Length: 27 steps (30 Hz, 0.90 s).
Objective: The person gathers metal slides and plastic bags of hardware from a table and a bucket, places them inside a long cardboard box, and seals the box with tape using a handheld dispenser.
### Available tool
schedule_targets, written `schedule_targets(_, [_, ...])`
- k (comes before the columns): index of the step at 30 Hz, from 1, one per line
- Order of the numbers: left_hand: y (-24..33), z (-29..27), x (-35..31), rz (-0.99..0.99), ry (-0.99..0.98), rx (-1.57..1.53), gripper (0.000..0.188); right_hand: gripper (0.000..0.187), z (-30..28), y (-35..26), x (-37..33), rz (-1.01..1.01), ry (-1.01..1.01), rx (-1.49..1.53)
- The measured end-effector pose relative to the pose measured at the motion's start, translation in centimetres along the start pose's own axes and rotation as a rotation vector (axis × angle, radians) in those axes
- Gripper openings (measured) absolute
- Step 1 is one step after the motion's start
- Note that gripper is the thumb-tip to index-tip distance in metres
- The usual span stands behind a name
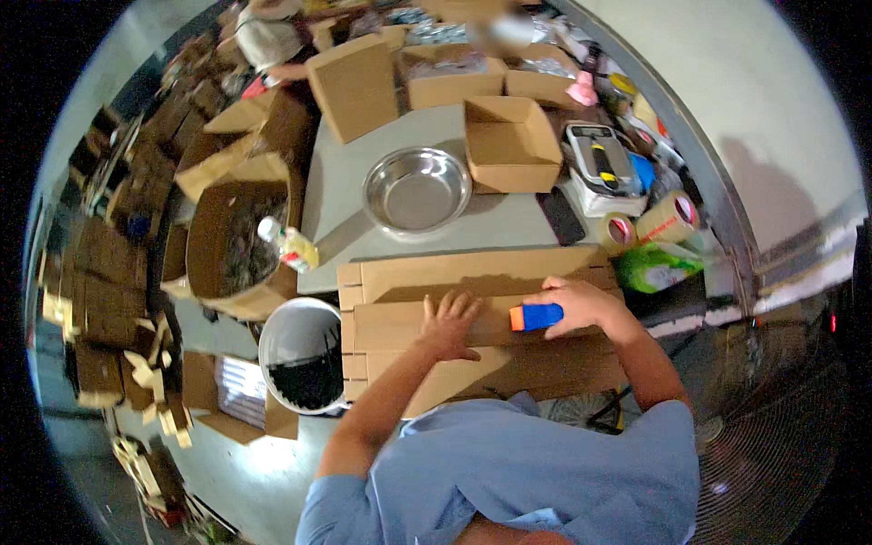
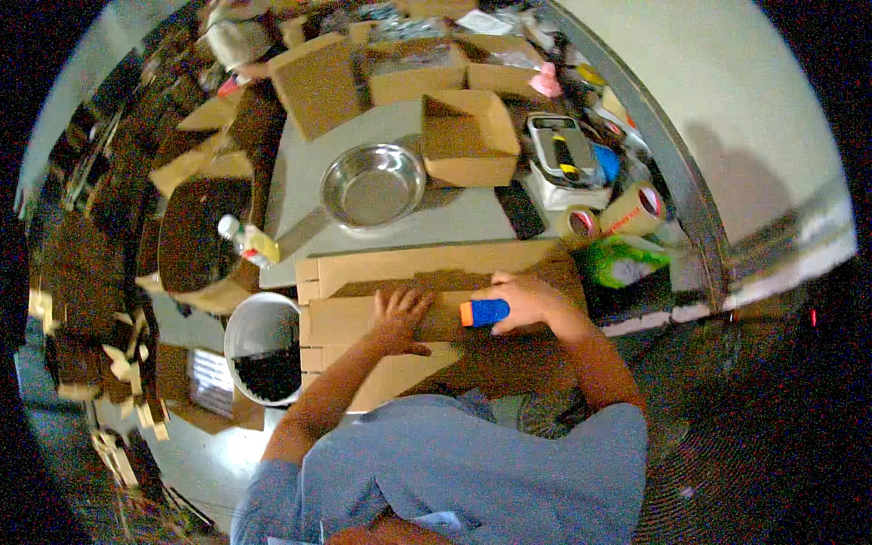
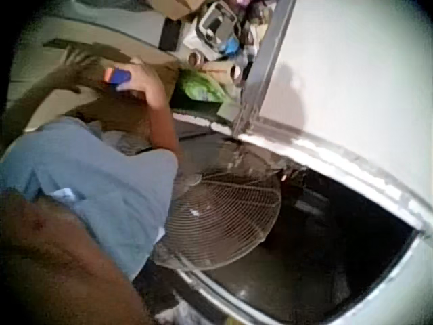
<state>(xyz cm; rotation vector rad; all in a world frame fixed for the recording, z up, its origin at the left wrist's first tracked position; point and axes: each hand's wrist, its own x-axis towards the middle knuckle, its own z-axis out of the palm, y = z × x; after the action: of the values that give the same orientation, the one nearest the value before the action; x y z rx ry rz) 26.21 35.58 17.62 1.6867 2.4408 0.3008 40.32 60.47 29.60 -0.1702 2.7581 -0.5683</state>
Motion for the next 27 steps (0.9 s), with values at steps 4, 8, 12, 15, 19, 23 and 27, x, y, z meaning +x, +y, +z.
schedule_targets(4, [1.2, -0.5, 1.5, 0.025, -0.184, 0.082, 0.108, 0.047, 2.2, 1.8, -4.0, 0.137, 0.550, 0.521])
schedule_targets(8, [0.8, -2.4, -3.0, -0.127, -0.413, 0.135, 0.112, 0.036, 10.5, 4.8, -10.2, 0.488, 1.003, 0.350])
schedule_targets(12, [-6.4, -1.9, -7.5, -0.039, -0.493, -0.148, 0.107, 0.054, 20.6, 1.4, -11.1, 0.900, 1.017, 0.832])
schedule_targets(15, [-8.7, -4.3, -3.5, -0.060, -0.654, -0.386, 0.088, 0.074, 24.1, -0.9, -7.4, 0.832, 1.096, 0.995])
schedule_targets(19, [-3.7, -0.9, 5.8, 0.109, -0.547, -0.555, 0.076, 0.089, 22.0, -2.1, -1.8, 0.818, 1.124, 0.740])
schedule_targets(23, [2.1, 6.5, 12.1, 0.201, -0.508, -1.131, 0.094, 0.090, 22.8, -0.2, 2.1, 0.688, 1.092, 0.717])
schedule_targets(27, [5.4, 4.8, 16.1, 0.316, -0.587, -0.837, 0.100, 0.083, 20.0, -1.0, 1.2, 0.662, 1.081, 1.034])
